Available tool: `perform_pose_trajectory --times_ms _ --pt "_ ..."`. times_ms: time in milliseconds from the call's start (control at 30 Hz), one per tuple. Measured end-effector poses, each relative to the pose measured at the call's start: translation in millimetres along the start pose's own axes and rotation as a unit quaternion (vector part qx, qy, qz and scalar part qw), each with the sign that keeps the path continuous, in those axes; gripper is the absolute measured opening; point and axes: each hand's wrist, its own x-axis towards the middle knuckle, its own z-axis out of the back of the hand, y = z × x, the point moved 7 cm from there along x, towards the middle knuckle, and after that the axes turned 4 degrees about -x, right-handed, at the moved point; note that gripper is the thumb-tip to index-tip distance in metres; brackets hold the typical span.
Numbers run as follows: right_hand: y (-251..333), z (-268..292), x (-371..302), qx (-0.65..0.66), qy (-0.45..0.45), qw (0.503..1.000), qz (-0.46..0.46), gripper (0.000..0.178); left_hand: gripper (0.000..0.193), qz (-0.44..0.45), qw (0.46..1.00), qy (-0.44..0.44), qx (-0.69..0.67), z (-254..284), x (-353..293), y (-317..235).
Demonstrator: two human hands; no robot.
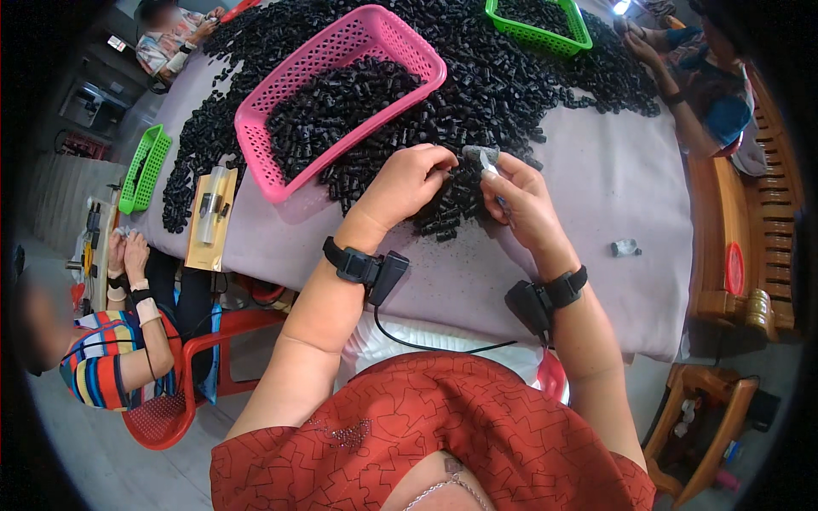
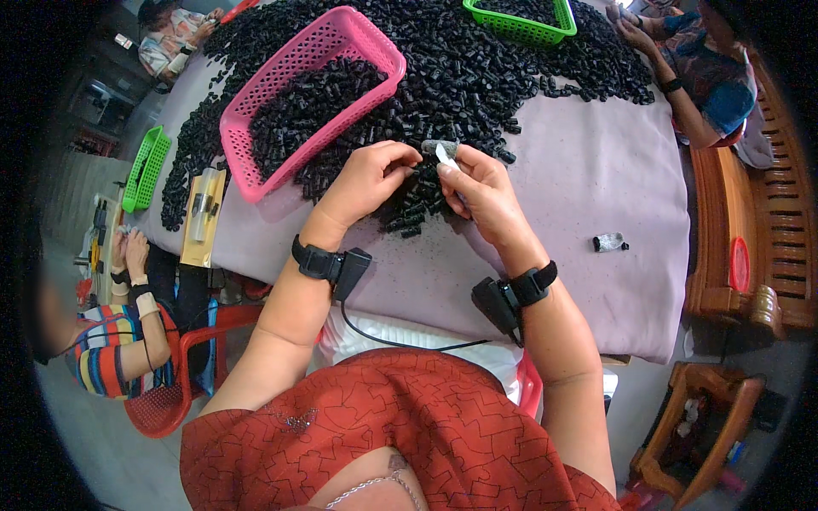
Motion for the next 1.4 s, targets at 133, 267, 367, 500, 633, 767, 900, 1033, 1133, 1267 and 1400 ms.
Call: perform_pose_trajectory --times_ms 133,267,367,500,633,767,900,1033,1133,1267,1400 --pt "1.9 -0.2 -0.3 0.003 0.004 1.000 0.007 0.012 0.017 0.075 0.964 -0.059 -0.247 -0.7 2.7 14.7" --pt "3.2 -1.0 -0.5 -0.004 0.007 1.000 0.007 0.014 0.021 0.135 0.887 -0.033 -0.440 -13.1 2.7 13.9" --pt "3.7 -2.4 -0.6 0.006 0.003 1.000 0.009 0.018 0.024 0.135 0.887 0.005 -0.441 -22.1 0.5 11.0" --pt "3.3 -0.3 -1.3 0.015 -0.003 1.000 0.014 0.022 0.025 0.125 0.888 0.027 -0.443 -24.9 -0.8 4.0" --pt "1.2 0.6 0.0 0.005 0.001 1.000 0.013 0.023 0.025 0.133 0.890 0.033 -0.434 -23.8 -0.8 3.6" --pt "0.2 1.3 0.4 0.030 0.000 1.000 0.007 0.026 0.024 0.174 0.847 0.008 -0.503 -23.1 -2.2 15.9" --pt "7.7 -5.7 -3.9 0.013 0.032 0.999 0.021 0.039 0.026 0.205 0.760 -0.019 -0.616 -23.6 -3.2 26.9" --pt "11.7 -16.3 -8.9 -0.007 0.066 0.997 0.028 0.051 0.027 0.209 0.718 -0.012 -0.663 -28.0 -3.9 26.3" --pt "9.8 -18.4 -9.4 -0.007 0.085 0.996 0.024 0.053 0.027 0.206 0.706 -0.006 -0.678 -30.6 -3.7 19.7" --pt "11.1 -20.9 -10.3 -0.028 0.088 0.996 0.016 0.054 0.025 0.204 0.695 0.008 -0.689 -34.3 -4.6 27.2" --pt "10.2 -20.3 -10.2 -0.015 0.096 0.995 0.010 0.054 0.026 0.201 0.681 0.051 -0.703 -39.9 -4.7 25.9"
